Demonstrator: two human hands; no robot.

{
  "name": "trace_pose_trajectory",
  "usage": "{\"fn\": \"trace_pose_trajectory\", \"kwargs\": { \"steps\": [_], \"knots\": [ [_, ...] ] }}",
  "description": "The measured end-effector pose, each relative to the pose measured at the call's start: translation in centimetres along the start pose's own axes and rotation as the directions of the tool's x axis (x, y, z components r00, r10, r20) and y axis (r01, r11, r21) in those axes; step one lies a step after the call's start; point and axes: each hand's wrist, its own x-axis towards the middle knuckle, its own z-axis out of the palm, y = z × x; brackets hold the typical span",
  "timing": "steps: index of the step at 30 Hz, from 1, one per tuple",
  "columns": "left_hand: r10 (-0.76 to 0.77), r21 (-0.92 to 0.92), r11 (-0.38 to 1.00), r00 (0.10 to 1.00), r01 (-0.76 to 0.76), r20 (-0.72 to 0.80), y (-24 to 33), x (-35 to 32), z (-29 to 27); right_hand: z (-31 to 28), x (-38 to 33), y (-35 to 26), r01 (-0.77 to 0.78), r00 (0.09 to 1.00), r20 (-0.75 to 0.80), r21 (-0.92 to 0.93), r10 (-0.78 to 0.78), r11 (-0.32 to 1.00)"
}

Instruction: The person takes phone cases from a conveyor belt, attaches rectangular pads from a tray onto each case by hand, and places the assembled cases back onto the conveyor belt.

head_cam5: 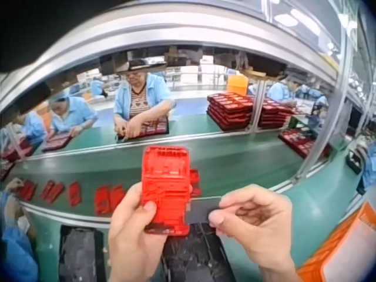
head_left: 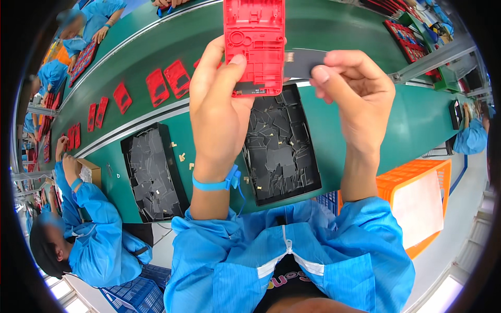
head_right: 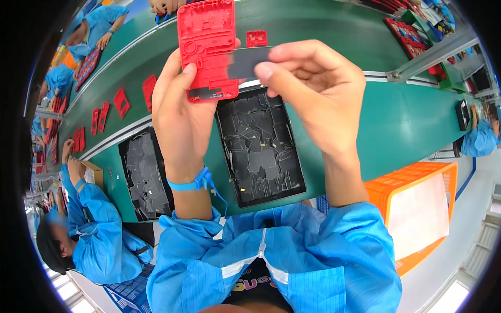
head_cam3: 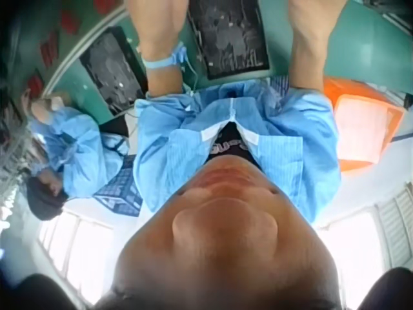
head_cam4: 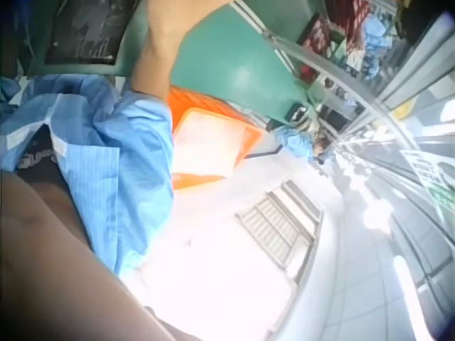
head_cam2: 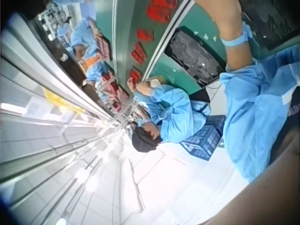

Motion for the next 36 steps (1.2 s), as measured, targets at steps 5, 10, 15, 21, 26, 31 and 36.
{"fn": "trace_pose_trajectory", "kwargs": {
  "steps": [5, 10, 15, 21, 26, 31, 36],
  "knots": [
    [0.106, 0.075, 0.992, 0.985, -0.096, -0.134, -1.3, 0.3, 0.9, 0.9, 1.3, 0.9, 0.020, 0.998, 0.054, -0.066, -0.017, 0.998],
    [0.168, 0.177, 0.973, 0.982, -0.151, -0.088, -1.6, 0.2, -0.2, 2.1, 1.4, 1.9, 0.082, 0.997, 0.014, -0.095, -0.081, 0.992],
    [0.205, 0.227, 0.956, 0.976, -0.186, -0.066, -1.9, 0.3, -0.6, 2.3, 1.6, 2.1, 0.135, 0.991, 0.001, -0.070, -0.135, 0.988],
    [0.198, 0.177, 0.967, 0.978, -0.183, -0.068, -2.1, 0.2, -0.4, 2.2, 1.6, 2.2, 0.143, 0.989, -0.013, -0.105, -0.145, 0.984],
    [0.198, 0.184, 0.965, 0.978, -0.185, -0.058, -2.1, 0.0, -0.3, 2.2, 1.5, 2.7, 0.188, 0.982, 0.026, -0.099, -0.186, 0.977],
    [0.218, 0.182, 0.962, 0.974, -0.204, -0.060, -2.2, -0.1, 0.0, 2.5, 1.3, 2.6, 0.202, 0.979, 0.030, -0.126, -0.200, 0.971],
    [0.181, 0.117, 0.978, 0.980, -0.170, -0.086, -2.2, -0.1, 0.6, 2.8, 1.4, 2.8, 0.205, 0.978, -0.003, -0.128, -0.207, 0.970]
  ]
}}
